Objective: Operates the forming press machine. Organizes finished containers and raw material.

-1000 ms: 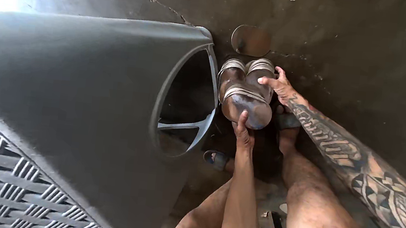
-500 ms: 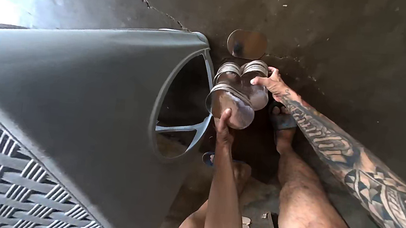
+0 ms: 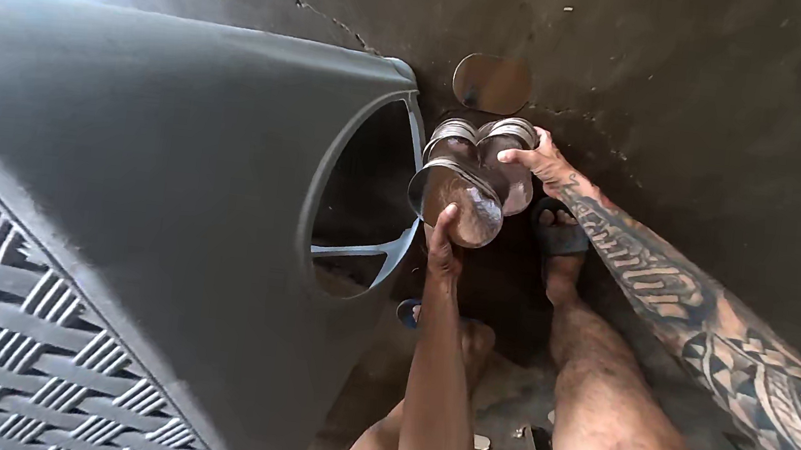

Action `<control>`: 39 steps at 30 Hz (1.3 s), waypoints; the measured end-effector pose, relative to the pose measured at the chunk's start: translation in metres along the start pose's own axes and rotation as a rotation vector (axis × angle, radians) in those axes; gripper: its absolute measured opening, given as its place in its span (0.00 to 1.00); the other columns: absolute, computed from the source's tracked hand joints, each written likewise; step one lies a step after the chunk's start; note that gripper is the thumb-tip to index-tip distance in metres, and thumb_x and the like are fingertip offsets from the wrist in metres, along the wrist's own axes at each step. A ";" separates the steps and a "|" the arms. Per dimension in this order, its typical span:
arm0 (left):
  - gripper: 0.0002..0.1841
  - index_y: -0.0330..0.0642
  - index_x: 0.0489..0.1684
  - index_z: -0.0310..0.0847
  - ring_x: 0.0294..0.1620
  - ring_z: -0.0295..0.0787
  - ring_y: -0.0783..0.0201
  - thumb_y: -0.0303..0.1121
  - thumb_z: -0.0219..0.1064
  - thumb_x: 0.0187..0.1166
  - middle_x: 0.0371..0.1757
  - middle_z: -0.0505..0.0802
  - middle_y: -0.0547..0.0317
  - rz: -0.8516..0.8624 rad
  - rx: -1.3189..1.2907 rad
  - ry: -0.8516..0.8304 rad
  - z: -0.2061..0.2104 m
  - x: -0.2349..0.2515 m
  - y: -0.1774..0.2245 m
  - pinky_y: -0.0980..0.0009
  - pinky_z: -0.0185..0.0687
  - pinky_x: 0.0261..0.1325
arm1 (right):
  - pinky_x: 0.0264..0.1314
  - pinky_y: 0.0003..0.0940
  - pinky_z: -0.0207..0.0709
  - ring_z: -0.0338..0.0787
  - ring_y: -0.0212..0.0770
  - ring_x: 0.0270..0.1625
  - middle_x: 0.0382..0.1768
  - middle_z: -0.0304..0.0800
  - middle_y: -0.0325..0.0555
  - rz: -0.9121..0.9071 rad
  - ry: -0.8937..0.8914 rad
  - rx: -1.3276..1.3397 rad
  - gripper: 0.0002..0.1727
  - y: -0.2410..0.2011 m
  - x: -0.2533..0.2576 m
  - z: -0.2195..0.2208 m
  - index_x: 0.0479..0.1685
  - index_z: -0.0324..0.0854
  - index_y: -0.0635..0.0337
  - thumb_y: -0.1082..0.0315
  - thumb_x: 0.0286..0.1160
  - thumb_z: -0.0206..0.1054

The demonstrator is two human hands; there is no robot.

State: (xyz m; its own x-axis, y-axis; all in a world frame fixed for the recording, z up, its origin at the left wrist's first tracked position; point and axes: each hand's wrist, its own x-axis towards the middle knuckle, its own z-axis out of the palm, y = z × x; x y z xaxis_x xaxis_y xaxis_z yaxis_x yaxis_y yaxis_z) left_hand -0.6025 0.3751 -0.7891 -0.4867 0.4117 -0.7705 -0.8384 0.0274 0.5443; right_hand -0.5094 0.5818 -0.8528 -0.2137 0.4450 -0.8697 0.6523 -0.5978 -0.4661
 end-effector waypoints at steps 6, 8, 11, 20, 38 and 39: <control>0.41 0.44 0.71 0.73 0.53 0.93 0.61 0.52 0.84 0.58 0.54 0.93 0.52 0.003 -0.001 0.006 0.001 0.001 -0.001 0.59 0.91 0.58 | 0.76 0.52 0.76 0.78 0.53 0.78 0.79 0.72 0.60 -0.030 -0.018 0.062 0.64 -0.006 -0.005 0.003 0.91 0.50 0.56 0.58 0.46 0.88; 0.42 0.44 0.72 0.72 0.53 0.93 0.61 0.53 0.84 0.57 0.54 0.93 0.52 0.000 -0.008 0.011 0.001 0.000 -0.002 0.59 0.91 0.57 | 0.74 0.51 0.78 0.79 0.52 0.76 0.78 0.73 0.59 -0.036 -0.020 0.072 0.64 -0.006 -0.007 0.004 0.90 0.50 0.56 0.58 0.46 0.87; 0.42 0.44 0.72 0.73 0.53 0.93 0.61 0.52 0.85 0.57 0.54 0.93 0.52 -0.003 -0.015 0.016 0.001 0.001 -0.001 0.59 0.91 0.57 | 0.74 0.51 0.77 0.79 0.52 0.76 0.78 0.73 0.60 -0.046 -0.035 0.065 0.62 -0.008 -0.009 0.004 0.90 0.49 0.57 0.59 0.48 0.87; 0.34 0.45 0.64 0.79 0.51 0.94 0.62 0.52 0.83 0.59 0.49 0.95 0.54 0.014 -0.066 -0.015 0.001 0.001 0.002 0.60 0.91 0.56 | 0.69 0.51 0.82 0.84 0.51 0.70 0.73 0.80 0.58 -0.106 -0.107 0.082 0.61 -0.002 0.004 -0.012 0.89 0.54 0.56 0.57 0.47 0.86; 0.28 0.31 0.45 0.87 0.36 0.91 0.54 0.48 0.82 0.58 0.36 0.93 0.45 -0.181 0.366 0.418 0.031 -0.460 0.171 0.52 0.89 0.42 | 0.45 0.07 0.71 0.79 0.22 0.36 0.37 0.85 0.50 0.245 0.192 -0.307 0.12 -0.369 -0.646 -0.013 0.47 0.75 0.76 0.86 0.79 0.46; 0.43 0.29 0.57 0.84 0.49 0.91 0.49 0.60 0.79 0.47 0.46 0.93 0.40 -0.169 0.597 0.464 0.029 -0.489 0.186 0.46 0.87 0.56 | 0.46 0.08 0.70 0.78 0.25 0.35 0.35 0.85 0.53 0.137 0.167 -0.304 0.11 -0.370 -0.684 -0.005 0.44 0.75 0.81 0.89 0.78 0.46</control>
